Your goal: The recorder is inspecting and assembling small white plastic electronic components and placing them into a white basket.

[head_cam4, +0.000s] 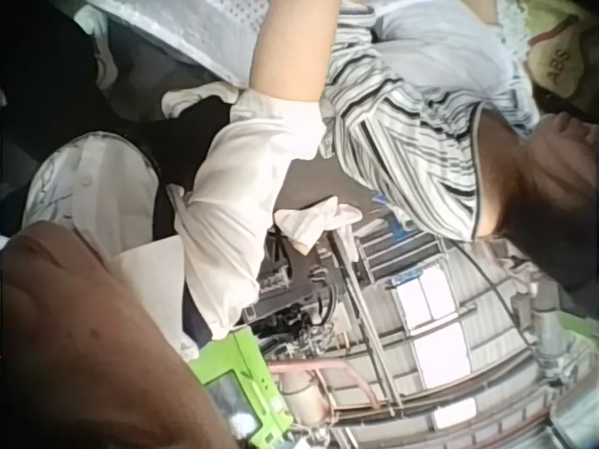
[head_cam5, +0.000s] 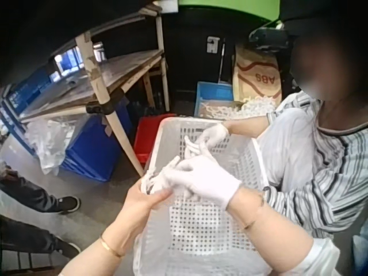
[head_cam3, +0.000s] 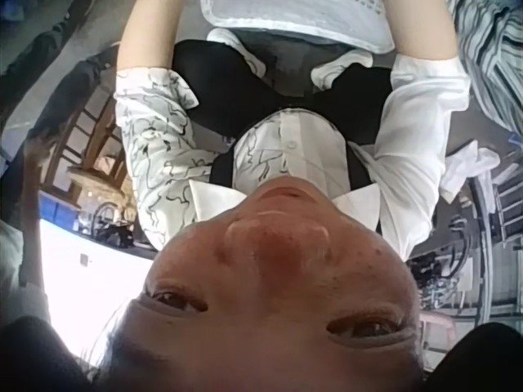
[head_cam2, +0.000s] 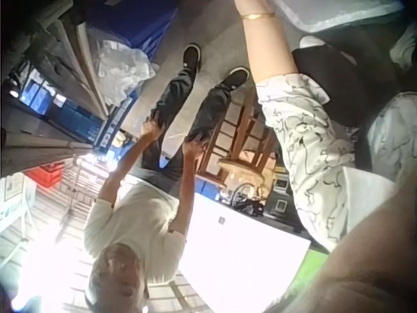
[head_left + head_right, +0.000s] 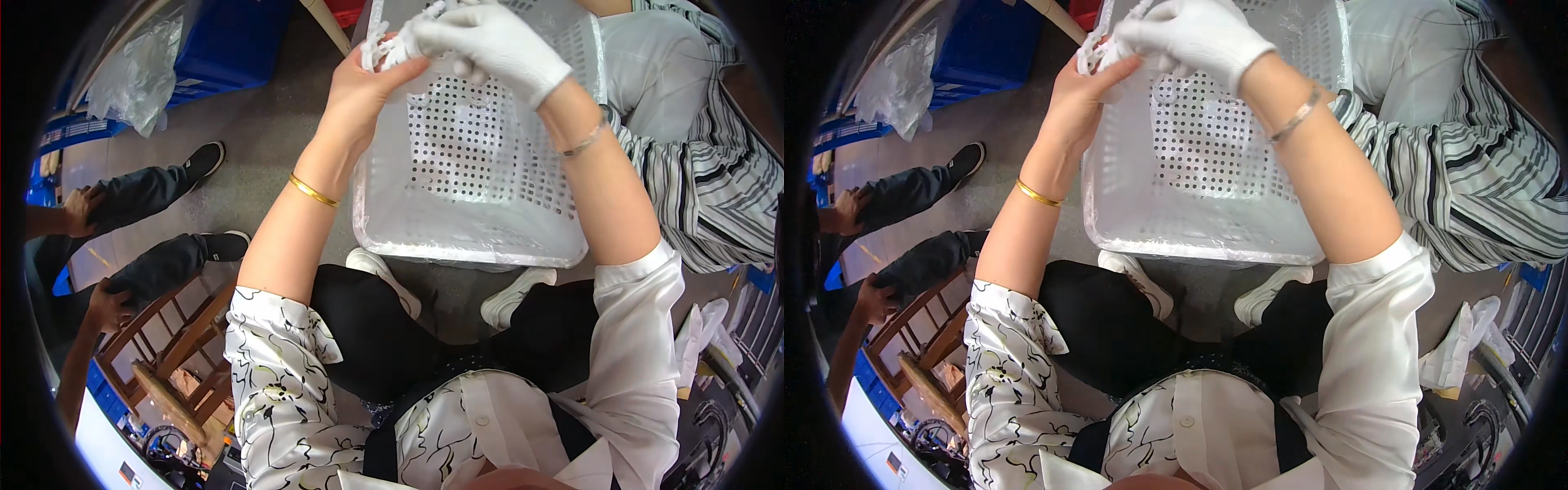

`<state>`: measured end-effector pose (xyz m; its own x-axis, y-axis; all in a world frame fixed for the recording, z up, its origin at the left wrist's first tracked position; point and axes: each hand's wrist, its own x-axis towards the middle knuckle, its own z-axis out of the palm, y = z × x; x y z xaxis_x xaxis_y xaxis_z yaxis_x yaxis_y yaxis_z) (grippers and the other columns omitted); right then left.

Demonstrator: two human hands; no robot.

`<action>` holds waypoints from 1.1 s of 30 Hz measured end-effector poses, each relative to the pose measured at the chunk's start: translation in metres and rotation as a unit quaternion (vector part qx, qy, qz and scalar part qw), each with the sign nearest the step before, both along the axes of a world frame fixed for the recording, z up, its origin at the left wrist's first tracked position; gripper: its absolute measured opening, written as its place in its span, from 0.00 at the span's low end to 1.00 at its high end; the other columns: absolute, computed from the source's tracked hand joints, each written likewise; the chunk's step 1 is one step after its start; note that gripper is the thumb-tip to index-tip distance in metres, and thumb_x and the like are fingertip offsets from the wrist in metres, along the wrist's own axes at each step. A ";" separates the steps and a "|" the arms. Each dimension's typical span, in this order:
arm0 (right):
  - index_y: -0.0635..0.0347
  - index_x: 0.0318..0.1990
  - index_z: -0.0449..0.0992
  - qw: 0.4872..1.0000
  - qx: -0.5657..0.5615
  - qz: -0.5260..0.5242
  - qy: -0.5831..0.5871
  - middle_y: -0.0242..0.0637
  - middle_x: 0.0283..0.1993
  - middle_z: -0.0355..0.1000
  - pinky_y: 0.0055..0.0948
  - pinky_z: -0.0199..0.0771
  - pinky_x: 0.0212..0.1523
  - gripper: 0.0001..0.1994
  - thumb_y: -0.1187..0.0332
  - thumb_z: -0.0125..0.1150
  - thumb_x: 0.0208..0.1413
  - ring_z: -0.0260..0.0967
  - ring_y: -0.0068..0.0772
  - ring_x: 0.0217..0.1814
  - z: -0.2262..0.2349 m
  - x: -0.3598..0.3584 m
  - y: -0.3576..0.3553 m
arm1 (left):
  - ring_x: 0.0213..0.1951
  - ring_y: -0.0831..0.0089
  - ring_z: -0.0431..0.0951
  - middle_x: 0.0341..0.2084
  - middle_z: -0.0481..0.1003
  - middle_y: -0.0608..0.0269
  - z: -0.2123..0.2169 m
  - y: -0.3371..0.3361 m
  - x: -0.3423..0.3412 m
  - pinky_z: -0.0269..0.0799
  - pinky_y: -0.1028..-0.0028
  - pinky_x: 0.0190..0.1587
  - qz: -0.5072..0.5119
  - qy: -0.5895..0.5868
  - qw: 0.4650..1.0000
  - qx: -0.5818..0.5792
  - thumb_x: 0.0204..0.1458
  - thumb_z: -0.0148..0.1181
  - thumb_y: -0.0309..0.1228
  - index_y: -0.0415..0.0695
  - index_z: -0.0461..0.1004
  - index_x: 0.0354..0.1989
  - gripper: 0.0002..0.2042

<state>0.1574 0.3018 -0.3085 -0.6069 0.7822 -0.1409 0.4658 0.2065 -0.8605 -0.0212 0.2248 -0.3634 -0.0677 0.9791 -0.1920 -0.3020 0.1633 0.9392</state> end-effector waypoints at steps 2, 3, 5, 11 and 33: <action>0.63 0.43 0.77 0.991 -0.081 -0.076 0.069 0.34 0.35 0.77 0.15 0.71 0.27 0.16 0.57 0.54 0.63 0.69 0.14 0.27 0.020 0.002 -0.014 | 0.42 0.75 0.78 0.42 0.78 0.61 -0.001 -0.002 -0.008 0.74 0.75 0.48 0.008 -0.019 1.000 -0.002 0.44 0.74 0.27 0.36 0.71 0.51 0.24; 0.63 0.43 0.77 0.991 -0.085 -0.072 0.070 0.34 0.35 0.77 0.15 0.71 0.27 0.16 0.57 0.54 0.63 0.69 0.14 0.27 0.019 0.005 -0.022 | 0.42 0.75 0.78 0.42 0.78 0.61 -0.001 -0.004 -0.013 0.74 0.75 0.48 0.013 -0.040 0.999 -0.002 0.45 0.73 0.26 0.36 0.71 0.50 0.24; 0.61 0.36 0.78 0.990 -0.133 -0.053 -0.004 0.33 0.30 0.76 0.16 0.68 0.20 0.18 0.55 0.50 0.64 0.68 0.15 0.21 0.019 0.021 -0.033 | 0.42 0.74 0.79 0.42 0.78 0.60 0.007 -0.003 -0.015 0.74 0.74 0.47 0.021 -0.041 0.999 -0.009 0.45 0.73 0.26 0.36 0.72 0.50 0.23; 0.66 0.38 0.77 0.917 -0.013 0.227 -0.328 0.52 0.37 0.77 0.43 0.75 0.45 0.13 0.65 0.52 0.54 0.76 0.51 0.41 -0.193 0.022 -0.061 | 0.50 0.72 0.75 0.52 0.74 0.57 0.027 -0.001 -0.001 0.70 0.75 0.53 -0.043 -0.033 0.998 -0.017 0.49 0.68 0.22 0.32 0.63 0.61 0.30; 0.65 0.39 0.73 0.947 0.100 0.013 -0.304 0.51 0.35 0.76 0.50 0.74 0.43 0.09 0.69 0.48 0.57 0.75 0.55 0.40 -0.243 -0.001 -0.082 | 0.46 0.75 0.77 0.44 0.77 0.60 -0.002 -0.001 -0.016 0.71 0.74 0.52 -0.009 -0.046 0.998 -0.037 0.46 0.73 0.28 0.34 0.69 0.54 0.27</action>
